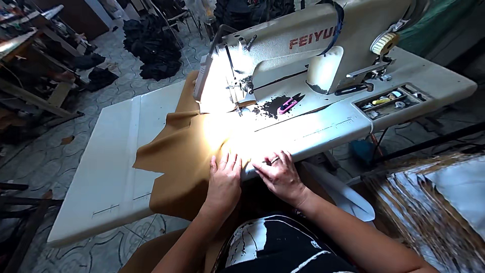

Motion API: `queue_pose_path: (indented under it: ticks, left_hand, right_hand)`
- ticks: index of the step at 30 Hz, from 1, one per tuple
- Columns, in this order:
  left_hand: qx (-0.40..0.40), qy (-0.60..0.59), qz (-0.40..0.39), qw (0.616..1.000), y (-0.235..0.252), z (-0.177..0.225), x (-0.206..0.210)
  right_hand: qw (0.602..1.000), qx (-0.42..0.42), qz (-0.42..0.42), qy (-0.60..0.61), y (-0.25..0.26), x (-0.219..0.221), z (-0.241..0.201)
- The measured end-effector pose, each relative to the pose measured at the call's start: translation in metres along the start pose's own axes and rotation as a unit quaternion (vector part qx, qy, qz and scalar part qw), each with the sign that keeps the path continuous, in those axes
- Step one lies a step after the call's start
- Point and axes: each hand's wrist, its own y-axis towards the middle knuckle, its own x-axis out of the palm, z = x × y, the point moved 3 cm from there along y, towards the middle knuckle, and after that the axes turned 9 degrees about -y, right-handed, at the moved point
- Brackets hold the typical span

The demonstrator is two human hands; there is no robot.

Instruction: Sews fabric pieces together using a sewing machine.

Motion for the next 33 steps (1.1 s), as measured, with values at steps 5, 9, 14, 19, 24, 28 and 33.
queue_pose_path:
  ticks: [5,9,14,19,24,28,33]
  left_hand:
    - [0.058,-0.066,0.037,0.995,0.001,0.0,0.005]
    - [0.05,-0.09,0.067,0.992,0.003,-0.005,-0.003]
    - [0.018,-0.129,0.049,0.99,0.002,-0.014,-0.014]
    - [0.016,-0.177,0.036,0.983,0.003,-0.015,-0.015]
    - [0.089,-0.172,0.059,0.979,0.005,-0.006,-0.003]
    - [0.09,-0.152,0.077,0.981,0.007,-0.001,0.002]
    - [0.073,-0.123,0.128,0.981,0.011,0.007,0.009]
  right_hand:
    - [1.0,0.009,-0.007,-0.005,-0.003,0.001,-0.009]
    - [0.999,-0.029,0.014,0.012,-0.005,0.006,-0.018]
    - [0.999,-0.022,0.031,0.012,-0.005,0.004,-0.01]
    - [1.0,-0.01,0.029,0.005,-0.011,0.0,-0.002]
    - [0.999,0.0,0.032,0.022,-0.014,0.001,-0.001]
    - [0.999,0.008,0.035,0.039,-0.013,0.001,0.0]
    - [0.99,0.071,0.048,0.114,-0.009,-0.004,0.0]
